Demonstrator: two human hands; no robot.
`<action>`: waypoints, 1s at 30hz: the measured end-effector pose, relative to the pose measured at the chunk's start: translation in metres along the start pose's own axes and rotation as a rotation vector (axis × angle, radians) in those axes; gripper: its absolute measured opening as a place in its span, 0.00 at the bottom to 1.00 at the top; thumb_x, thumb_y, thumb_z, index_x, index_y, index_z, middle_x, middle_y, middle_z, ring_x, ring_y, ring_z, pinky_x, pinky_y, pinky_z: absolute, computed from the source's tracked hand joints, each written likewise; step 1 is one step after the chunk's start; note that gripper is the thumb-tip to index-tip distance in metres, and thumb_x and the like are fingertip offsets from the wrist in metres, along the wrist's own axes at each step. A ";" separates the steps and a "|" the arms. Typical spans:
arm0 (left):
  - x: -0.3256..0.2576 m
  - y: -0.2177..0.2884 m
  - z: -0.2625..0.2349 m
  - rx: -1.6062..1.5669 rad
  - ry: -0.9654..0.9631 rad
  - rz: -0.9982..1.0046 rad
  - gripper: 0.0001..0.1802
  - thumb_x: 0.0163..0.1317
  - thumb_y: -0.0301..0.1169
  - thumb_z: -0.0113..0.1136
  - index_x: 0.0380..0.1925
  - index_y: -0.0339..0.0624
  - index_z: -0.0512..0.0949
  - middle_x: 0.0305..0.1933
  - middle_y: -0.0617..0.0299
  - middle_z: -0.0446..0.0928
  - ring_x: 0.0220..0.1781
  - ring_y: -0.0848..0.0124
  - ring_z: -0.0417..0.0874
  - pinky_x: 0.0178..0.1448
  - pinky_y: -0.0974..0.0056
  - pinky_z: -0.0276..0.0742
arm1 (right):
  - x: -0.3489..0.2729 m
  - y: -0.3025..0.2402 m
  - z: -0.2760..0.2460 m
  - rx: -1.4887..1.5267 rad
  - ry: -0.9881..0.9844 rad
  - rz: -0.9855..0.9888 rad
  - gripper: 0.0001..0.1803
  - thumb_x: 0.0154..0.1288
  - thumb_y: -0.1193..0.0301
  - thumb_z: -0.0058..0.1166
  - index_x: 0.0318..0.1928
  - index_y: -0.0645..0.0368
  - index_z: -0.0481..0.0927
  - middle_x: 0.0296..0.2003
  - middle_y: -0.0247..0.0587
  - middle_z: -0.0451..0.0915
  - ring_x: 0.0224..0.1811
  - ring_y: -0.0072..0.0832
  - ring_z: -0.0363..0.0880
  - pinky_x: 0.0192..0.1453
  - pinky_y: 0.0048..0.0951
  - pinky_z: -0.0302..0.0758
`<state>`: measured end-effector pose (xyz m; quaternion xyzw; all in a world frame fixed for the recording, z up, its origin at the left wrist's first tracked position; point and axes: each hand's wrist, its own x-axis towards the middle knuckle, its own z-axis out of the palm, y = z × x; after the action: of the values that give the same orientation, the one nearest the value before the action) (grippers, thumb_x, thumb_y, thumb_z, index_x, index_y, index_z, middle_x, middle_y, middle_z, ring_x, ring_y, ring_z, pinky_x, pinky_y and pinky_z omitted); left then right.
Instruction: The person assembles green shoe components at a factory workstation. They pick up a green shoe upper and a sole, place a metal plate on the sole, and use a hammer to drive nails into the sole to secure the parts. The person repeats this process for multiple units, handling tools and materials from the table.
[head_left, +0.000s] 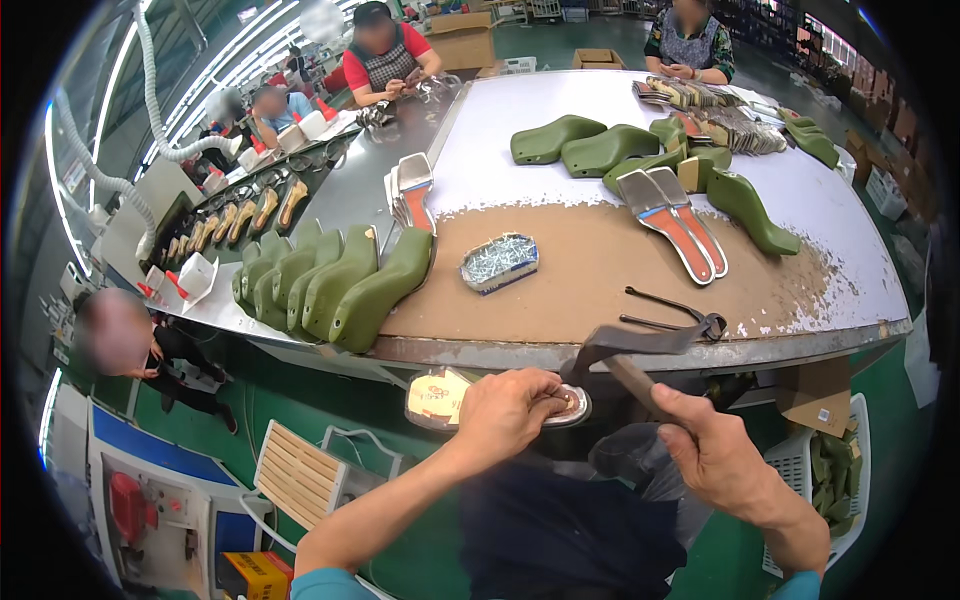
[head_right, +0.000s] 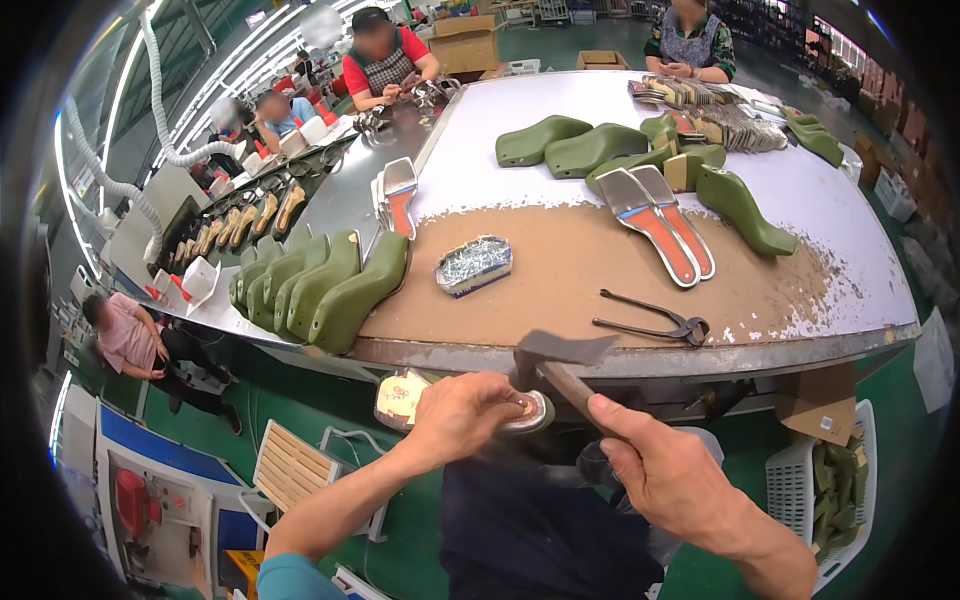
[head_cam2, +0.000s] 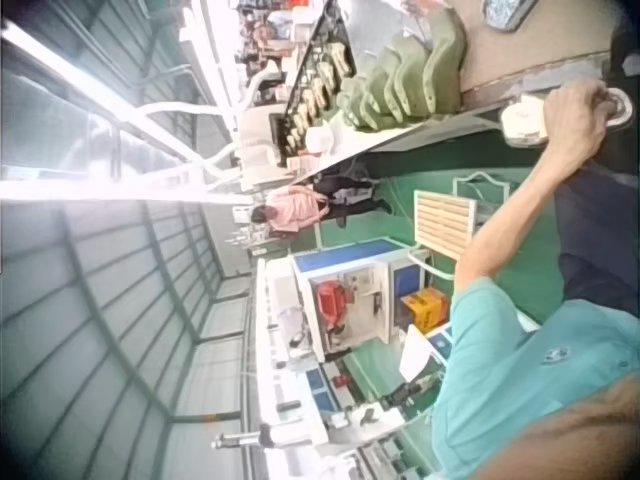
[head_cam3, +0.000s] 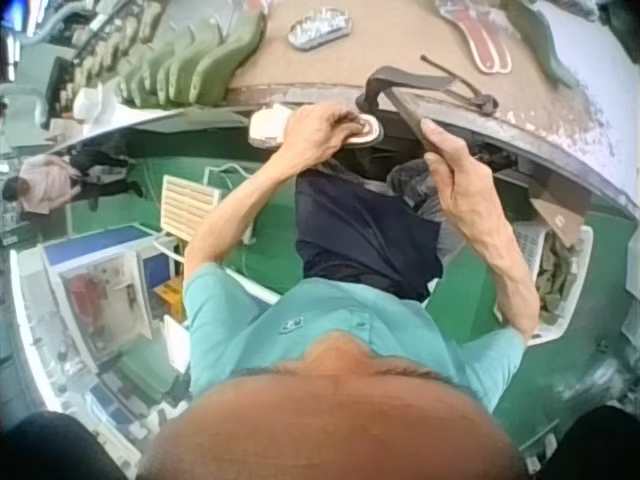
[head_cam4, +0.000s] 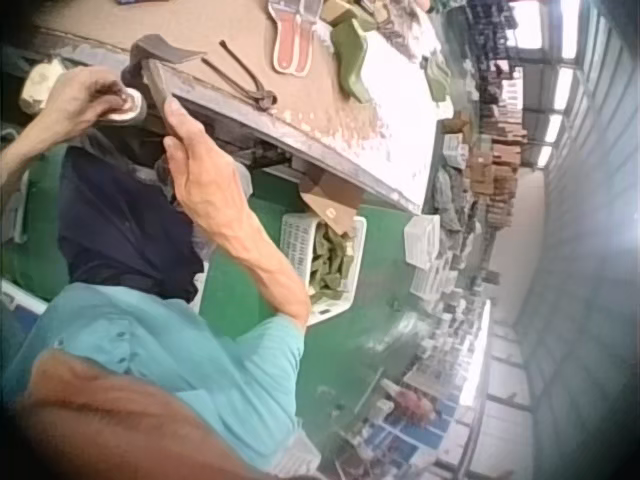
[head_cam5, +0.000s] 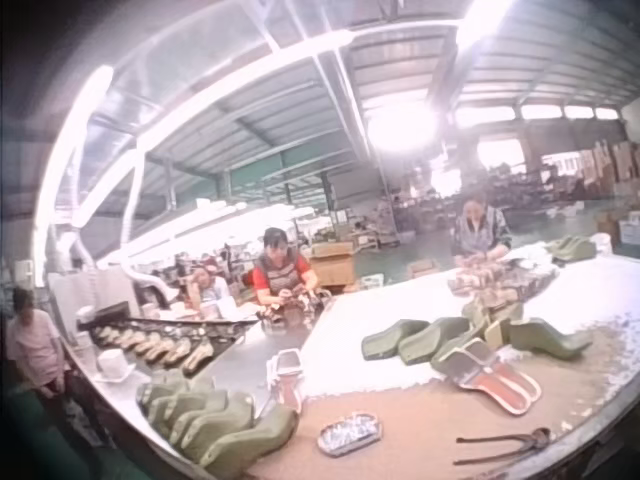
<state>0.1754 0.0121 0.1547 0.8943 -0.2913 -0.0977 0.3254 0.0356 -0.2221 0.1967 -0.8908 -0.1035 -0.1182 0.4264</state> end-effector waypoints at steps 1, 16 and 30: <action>0.000 -0.001 0.001 0.004 -0.003 -0.015 0.13 0.59 0.42 0.71 0.39 0.47 0.87 0.39 0.58 0.86 0.43 0.53 0.86 0.50 0.54 0.79 | -0.001 -0.003 -0.001 0.018 0.040 -0.034 0.26 0.71 0.79 0.57 0.67 0.56 0.70 0.37 0.51 0.84 0.30 0.43 0.84 0.36 0.36 0.81; -0.002 -0.027 -0.025 0.373 -0.178 0.331 0.32 0.54 0.51 0.72 0.57 0.51 0.79 0.46 0.57 0.82 0.51 0.56 0.83 0.57 0.52 0.71 | -0.048 0.021 -0.010 0.277 0.187 0.080 0.28 0.77 0.74 0.51 0.73 0.61 0.63 0.33 0.41 0.80 0.25 0.23 0.74 0.31 0.25 0.74; -0.007 -0.021 -0.016 0.402 -0.170 0.282 0.32 0.55 0.48 0.71 0.59 0.51 0.75 0.44 0.53 0.78 0.46 0.52 0.82 0.55 0.51 0.73 | -0.033 0.002 -0.014 0.033 -0.028 0.089 0.28 0.71 0.77 0.57 0.70 0.61 0.71 0.58 0.57 0.81 0.47 0.51 0.86 0.50 0.37 0.83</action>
<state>0.1854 0.0381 0.1536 0.8802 -0.4528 -0.0661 0.1258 0.0036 -0.2373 0.1937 -0.8888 -0.0718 -0.0850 0.4445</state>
